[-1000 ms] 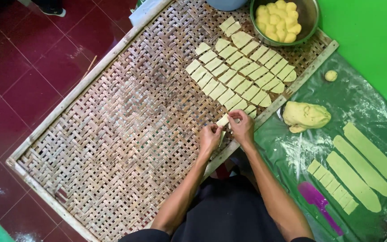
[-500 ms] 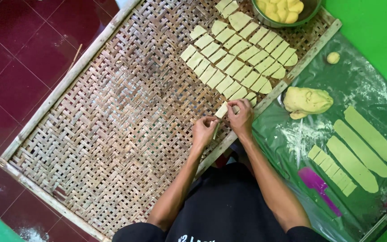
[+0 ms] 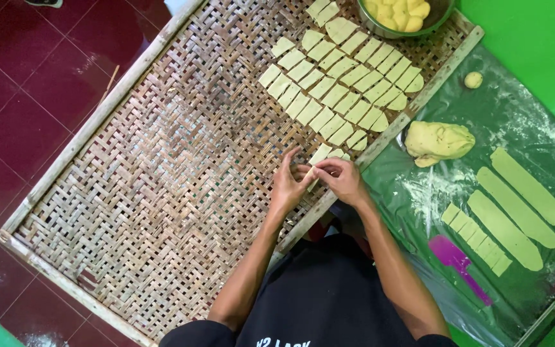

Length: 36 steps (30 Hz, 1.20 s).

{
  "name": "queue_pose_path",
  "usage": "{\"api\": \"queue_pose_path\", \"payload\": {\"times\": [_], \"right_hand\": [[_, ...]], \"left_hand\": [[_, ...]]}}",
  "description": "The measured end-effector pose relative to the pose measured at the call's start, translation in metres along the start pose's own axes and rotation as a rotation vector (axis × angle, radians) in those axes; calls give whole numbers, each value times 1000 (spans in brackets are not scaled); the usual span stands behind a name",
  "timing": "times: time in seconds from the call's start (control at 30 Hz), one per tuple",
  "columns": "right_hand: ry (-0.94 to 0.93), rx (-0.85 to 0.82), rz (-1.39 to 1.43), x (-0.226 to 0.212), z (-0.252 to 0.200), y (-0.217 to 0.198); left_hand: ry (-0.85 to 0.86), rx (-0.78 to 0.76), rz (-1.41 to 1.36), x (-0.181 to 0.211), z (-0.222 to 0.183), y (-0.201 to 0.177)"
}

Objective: Flatten dough with a manual machine, cut it into strips, and fold them into shapes.

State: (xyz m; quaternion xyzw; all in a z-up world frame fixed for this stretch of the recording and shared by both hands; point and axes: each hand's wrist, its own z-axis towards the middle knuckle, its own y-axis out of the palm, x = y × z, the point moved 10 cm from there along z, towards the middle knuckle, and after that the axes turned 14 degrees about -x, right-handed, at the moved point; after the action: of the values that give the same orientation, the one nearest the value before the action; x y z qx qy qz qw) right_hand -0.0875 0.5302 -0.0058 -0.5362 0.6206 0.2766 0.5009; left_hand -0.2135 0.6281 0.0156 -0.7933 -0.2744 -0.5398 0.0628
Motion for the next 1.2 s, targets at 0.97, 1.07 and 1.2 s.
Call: {"api": "queue_pose_path", "payload": {"times": [0.97, 1.07, 1.2], "right_hand": [[-63, 224, -468, 53, 75, -27], [-88, 225, -485, 49, 77, -24], [-118, 240, -534, 44, 76, -22]], "left_hand": [[136, 284, 521, -57, 65, -27], [155, 281, 470, -52, 61, -25], [154, 297, 419, -54, 59, -28]]}}
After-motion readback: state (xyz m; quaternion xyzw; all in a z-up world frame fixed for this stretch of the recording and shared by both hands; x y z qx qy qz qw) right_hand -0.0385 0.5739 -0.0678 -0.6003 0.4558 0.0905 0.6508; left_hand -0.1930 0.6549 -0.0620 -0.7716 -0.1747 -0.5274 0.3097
